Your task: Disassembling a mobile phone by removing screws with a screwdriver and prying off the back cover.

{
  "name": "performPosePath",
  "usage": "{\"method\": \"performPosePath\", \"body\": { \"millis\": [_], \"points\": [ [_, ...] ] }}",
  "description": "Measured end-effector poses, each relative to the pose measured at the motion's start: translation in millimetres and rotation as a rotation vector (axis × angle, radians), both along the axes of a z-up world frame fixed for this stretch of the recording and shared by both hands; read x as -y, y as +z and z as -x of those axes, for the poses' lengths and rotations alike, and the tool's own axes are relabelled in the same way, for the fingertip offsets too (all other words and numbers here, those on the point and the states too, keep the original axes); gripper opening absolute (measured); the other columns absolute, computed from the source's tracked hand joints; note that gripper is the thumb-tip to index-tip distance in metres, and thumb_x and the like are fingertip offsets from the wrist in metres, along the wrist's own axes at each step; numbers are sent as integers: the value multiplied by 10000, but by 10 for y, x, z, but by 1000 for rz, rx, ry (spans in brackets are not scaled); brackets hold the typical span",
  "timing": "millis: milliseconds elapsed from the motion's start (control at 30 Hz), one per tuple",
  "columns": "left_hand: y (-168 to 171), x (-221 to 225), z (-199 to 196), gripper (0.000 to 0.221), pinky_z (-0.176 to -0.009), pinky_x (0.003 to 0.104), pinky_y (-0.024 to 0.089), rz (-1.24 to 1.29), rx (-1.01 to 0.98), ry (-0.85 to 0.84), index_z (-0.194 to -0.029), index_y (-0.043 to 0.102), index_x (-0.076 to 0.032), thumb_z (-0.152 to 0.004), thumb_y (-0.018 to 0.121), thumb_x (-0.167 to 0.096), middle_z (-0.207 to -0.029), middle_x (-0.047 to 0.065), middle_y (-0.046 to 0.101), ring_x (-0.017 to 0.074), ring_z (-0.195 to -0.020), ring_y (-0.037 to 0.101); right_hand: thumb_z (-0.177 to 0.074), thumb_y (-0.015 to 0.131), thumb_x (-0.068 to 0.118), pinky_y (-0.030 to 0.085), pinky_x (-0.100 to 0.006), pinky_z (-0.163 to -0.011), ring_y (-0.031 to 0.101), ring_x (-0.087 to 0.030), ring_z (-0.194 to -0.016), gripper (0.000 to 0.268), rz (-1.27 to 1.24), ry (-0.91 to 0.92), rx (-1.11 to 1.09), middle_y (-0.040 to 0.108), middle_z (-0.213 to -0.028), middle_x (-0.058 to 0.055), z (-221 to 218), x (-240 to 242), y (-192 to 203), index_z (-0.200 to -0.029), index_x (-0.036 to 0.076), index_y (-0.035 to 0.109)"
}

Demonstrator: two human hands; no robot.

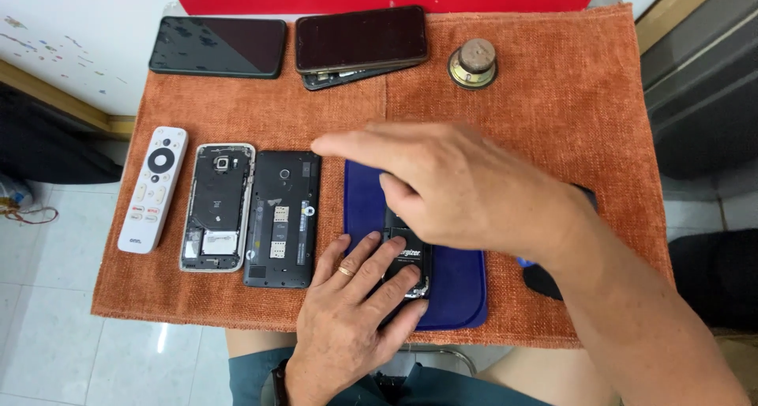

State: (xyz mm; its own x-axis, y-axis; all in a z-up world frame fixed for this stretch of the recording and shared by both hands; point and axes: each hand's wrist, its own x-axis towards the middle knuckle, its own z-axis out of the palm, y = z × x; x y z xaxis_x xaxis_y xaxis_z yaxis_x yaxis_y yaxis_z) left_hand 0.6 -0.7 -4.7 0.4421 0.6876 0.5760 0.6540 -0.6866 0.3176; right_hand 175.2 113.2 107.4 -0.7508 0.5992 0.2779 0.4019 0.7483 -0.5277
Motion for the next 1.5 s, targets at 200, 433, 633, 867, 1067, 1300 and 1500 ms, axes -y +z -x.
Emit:
{"method": "performPosePath", "body": {
  "millis": [200,433,633,867,1067,1300,1500],
  "points": [
    [0,8,-3,304,-1097,550,480,-14,25,19,-1117,731,-136,-918,828,-344,-1296,133,706,325,-1197,706,-976,563,-117,492,-333,-434,567,-191,-524,396,-261,-73,-59,685,-814,-86,49,-37,-179,-1360,-22,584],
    [-13,14,-12,307,-1095,541,489,-12,49,42,-1083,758,-148,-882,878,-347,-1300,108,707,329,-1236,677,-994,751,29,556,-437,-955,452,-112,-379,351,-432,-93,-37,547,-469,28,64,2,-176,-1320,-69,667],
    [8,30,-8,292,-1108,505,477,9,39,69,-1102,751,-172,-912,844,-374,-1326,75,697,317,-1256,671,-926,622,-48,382,-572,-1089,682,-409,-1166,469,-404,-106,22,763,-1136,-166,32,6,-178,-1393,-15,599],
    [35,43,13,283,-1106,490,490,-23,46,78,-1101,770,-163,-933,817,-385,-1305,58,706,296,-1199,707,-990,726,143,489,-391,-473,717,-188,-697,333,-484,-256,125,784,-910,-2,23,-27,-193,-1319,100,705],
    [38,46,9,286,-1091,515,498,-8,38,56,-1118,759,-144,-950,802,-370,-1316,81,693,315,-1174,717,-930,626,2,618,-392,-783,736,-238,-922,433,-170,-122,30,761,-1171,-120,84,-17,-93,-1361,38,622],
    [35,20,29,297,-1102,535,465,4,39,13,-1139,733,-132,-955,809,-352,-1335,111,686,334,-1187,699,-887,564,-99,552,-366,-1023,733,-245,-1113,469,-124,-76,-120,744,-1239,-147,74,-87,-112,-1341,1,626],
    [26,10,6,294,-1066,551,494,-1,21,21,-1120,718,-134,-962,778,-374,-1308,129,691,339,-1164,704,-981,782,77,478,-311,-445,692,-157,-659,262,-460,-207,13,765,-877,-44,15,-112,-249,-1214,12,683]
  ]
}}
